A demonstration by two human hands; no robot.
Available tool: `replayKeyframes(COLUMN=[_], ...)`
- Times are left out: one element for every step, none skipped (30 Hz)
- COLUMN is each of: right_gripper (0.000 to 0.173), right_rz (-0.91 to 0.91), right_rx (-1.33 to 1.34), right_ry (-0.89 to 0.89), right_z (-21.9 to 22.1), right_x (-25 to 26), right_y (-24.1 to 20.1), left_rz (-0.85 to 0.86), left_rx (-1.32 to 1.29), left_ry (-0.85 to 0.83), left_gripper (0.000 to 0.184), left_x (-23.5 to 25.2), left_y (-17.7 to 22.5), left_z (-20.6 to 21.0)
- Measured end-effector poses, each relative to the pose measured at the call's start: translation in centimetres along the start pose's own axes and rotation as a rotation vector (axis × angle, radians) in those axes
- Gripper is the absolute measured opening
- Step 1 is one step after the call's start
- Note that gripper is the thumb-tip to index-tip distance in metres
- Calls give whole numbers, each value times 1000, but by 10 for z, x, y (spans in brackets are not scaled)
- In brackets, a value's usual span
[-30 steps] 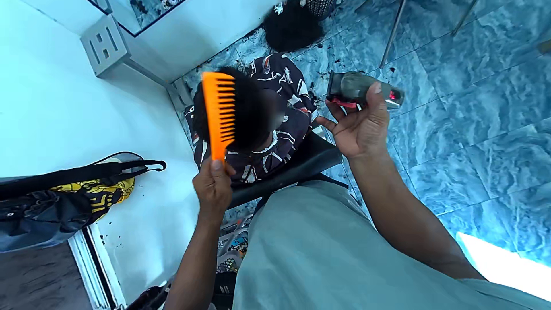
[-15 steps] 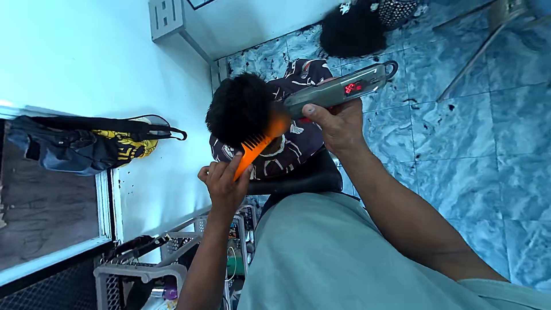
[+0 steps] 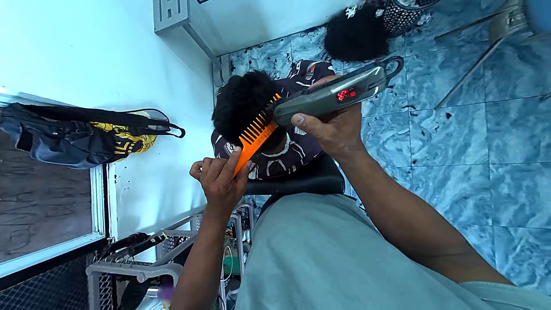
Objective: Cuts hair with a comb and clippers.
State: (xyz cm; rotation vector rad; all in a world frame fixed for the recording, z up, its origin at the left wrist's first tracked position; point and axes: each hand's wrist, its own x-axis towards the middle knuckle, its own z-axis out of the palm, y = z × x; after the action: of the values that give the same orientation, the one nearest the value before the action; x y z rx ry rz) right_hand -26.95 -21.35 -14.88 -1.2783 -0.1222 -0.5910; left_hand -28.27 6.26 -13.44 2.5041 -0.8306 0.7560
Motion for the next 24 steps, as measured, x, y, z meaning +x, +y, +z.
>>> replayKeyframes(right_gripper=[56, 55, 54, 52, 51, 50, 50, 49, 48, 47, 47, 48, 49, 49, 50, 50, 51, 51, 51, 51, 51, 50, 52, 53], right_rz=[-12, -24, -36, -42, -38, -32, -23, -19, -16, -18, -19, -15, -14, -14, -19, -26, -31, -42, -56, -69, -79, -77, -57, -33], right_rx=[-37, -51, -66, -84, -95, -94, -89, -66, -36, -7, 10, 20, 21, 15, 5, -5, -19, -38, -61, -95, -138, -187, -238, -270], right_ry=[-36, -75, -114, -141, -147, -123, -79, -28, 12, 42, 63, 72, 71, 65, 56, 49, 37, 25, 11, -15, -55, -106, -164, -196], right_z=[3, 7, 9, 9, 7, 3, -4, -11, -18, -22, -24, -23, -20, -15, -10, -4, 1, 6, 12, 18, 23, 28, 30, 28], right_x=[-3, -5, -8, -11, -14, -16, -17, -17, -16, -14, -13, -12, -11, -9, -8, -7, -6, -6, -6, -6, -7, -9, -13, -17], right_y=[-2, -3, -5, -6, -7, -7, -6, -4, -2, 1, 2, 1, 0, -2, -4, -6, -7, -9, -10, -11, -14, -16, -19, -21], left_rz=[2, 5, 10, 20, 41, 70, 92, 91, 71, 44, 15, -6, -15, -13, -2, 14, 30, 44, 56, 66, 74, 87, 109, 143], left_rx=[-2, -5, -16, -34, -59, -88, -123, -156, -181, -192, -200, -205, -201, -194, -182, -171, -161, -150, -139, -129, -126, -129, -132, -140], left_ry=[4, 6, 2, -23, -81, -170, -255, -300, -294, -252, -201, -155, -117, -85, -62, -47, -38, -32, -26, -26, -37, -74, -149, -249], left_gripper=[36, 36, 36, 35, 35, 34, 34, 33, 32, 32, 32, 33, 34, 34, 35, 34, 34, 34, 34, 34, 34, 34, 34, 34], left_x=[0, 0, 1, 0, -1, -5, -10, -14, -18, -17, -14, -10, -6, -1, 3, 5, 7, 8, 8, 8, 8, 7, 5, 2], left_y=[-1, -2, -2, -3, -4, -6, -8, -12, -16, -20, -23, -25, -26, -27, -28, -28, -28, -29, -29, -29, -29, -28, -26, -24], left_z=[0, 0, -1, -1, -3, -3, -2, 0, 1, 2, 1, 0, -1, -2, -3, -4, -4, -5, -5, -5, -4, -4, -5, -5])
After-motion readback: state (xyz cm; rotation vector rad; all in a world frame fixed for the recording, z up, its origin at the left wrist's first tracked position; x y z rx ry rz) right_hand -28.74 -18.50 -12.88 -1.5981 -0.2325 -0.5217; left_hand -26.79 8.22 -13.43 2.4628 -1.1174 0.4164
